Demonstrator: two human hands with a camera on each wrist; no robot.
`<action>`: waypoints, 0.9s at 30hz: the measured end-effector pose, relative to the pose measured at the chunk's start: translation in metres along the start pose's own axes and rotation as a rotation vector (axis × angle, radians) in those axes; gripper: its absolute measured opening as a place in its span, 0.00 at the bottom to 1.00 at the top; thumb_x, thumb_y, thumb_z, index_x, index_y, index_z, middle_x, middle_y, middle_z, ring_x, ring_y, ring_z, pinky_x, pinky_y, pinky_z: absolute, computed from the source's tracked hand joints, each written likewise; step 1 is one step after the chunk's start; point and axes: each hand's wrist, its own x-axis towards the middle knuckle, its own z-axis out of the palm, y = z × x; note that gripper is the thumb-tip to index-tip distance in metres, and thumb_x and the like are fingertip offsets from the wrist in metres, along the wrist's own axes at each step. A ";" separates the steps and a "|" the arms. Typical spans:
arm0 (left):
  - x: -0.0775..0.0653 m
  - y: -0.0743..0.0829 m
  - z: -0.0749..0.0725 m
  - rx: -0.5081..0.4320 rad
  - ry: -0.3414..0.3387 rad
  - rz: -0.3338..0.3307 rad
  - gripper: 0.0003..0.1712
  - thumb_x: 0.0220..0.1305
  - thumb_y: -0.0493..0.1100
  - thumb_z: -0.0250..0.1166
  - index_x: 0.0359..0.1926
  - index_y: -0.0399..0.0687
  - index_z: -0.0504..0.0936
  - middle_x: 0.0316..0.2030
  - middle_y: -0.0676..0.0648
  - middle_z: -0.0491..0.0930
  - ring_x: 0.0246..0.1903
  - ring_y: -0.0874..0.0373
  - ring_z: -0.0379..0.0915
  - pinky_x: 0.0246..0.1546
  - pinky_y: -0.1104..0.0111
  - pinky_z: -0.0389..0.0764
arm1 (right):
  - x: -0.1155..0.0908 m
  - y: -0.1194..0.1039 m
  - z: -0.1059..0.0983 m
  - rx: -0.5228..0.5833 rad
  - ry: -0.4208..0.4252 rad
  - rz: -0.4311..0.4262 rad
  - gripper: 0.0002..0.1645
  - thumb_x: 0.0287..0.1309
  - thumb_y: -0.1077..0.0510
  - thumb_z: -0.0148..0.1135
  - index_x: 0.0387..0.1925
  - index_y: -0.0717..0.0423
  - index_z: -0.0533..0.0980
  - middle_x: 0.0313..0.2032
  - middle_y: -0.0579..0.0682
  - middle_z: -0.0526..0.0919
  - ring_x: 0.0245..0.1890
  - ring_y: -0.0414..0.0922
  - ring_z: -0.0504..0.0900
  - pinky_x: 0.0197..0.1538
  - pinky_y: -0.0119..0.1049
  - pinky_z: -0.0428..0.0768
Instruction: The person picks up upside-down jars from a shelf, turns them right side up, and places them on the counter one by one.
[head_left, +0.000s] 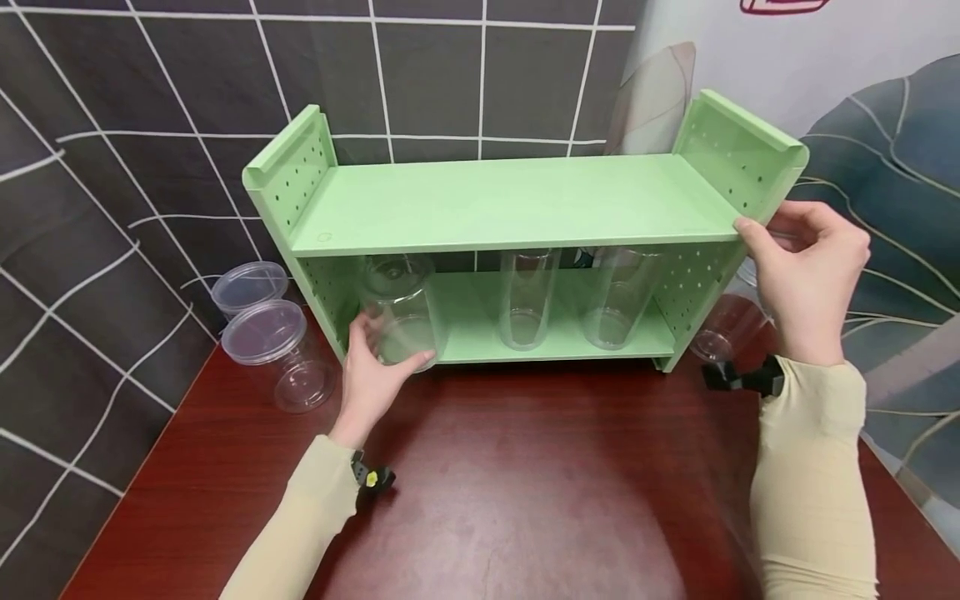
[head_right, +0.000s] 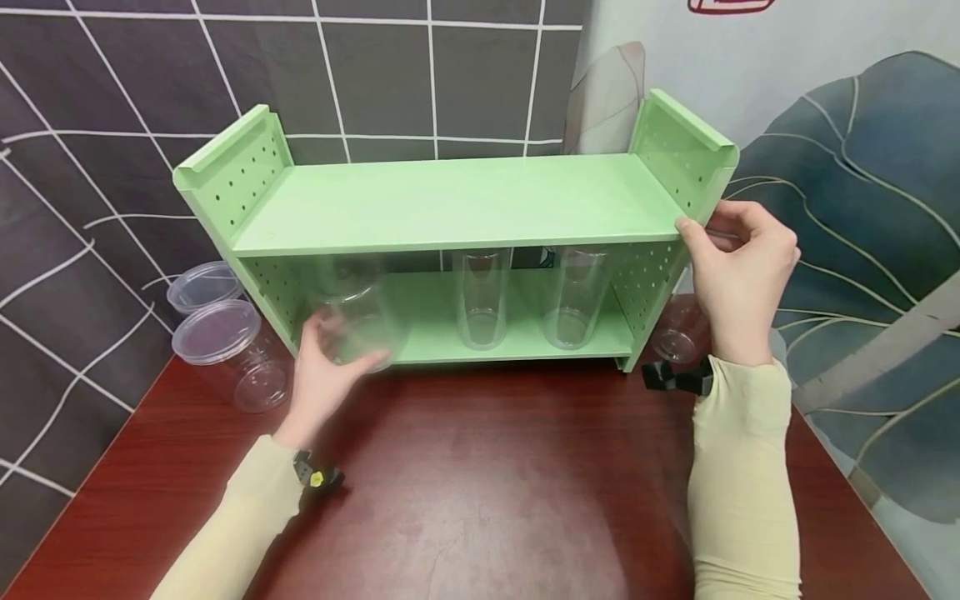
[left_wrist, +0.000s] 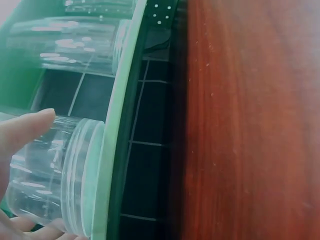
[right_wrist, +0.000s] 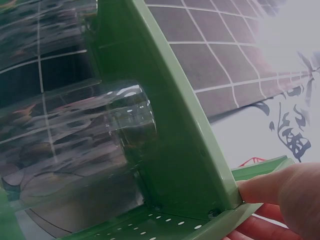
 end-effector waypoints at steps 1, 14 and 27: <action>-0.003 0.000 -0.002 -0.006 -0.002 0.012 0.62 0.45 0.51 0.85 0.75 0.45 0.58 0.67 0.47 0.71 0.68 0.49 0.65 0.68 0.58 0.67 | 0.000 0.000 0.000 0.002 0.000 0.001 0.20 0.56 0.57 0.76 0.52 0.52 0.86 0.39 0.41 0.85 0.37 0.35 0.83 0.46 0.23 0.80; -0.041 0.001 -0.025 0.012 0.011 0.090 0.59 0.45 0.46 0.86 0.74 0.48 0.61 0.67 0.45 0.71 0.66 0.48 0.67 0.66 0.53 0.68 | 0.001 0.006 0.000 -0.064 0.022 -0.046 0.20 0.58 0.54 0.74 0.54 0.48 0.85 0.42 0.41 0.86 0.38 0.34 0.83 0.49 0.24 0.80; -0.061 0.006 -0.027 0.119 -0.014 0.303 0.62 0.38 0.50 0.88 0.75 0.56 0.67 0.64 0.50 0.75 0.60 0.56 0.71 0.61 0.53 0.71 | -0.066 -0.030 0.019 0.228 0.097 -0.382 0.29 0.50 0.69 0.75 0.56 0.61 0.80 0.55 0.54 0.82 0.57 0.49 0.79 0.65 0.38 0.73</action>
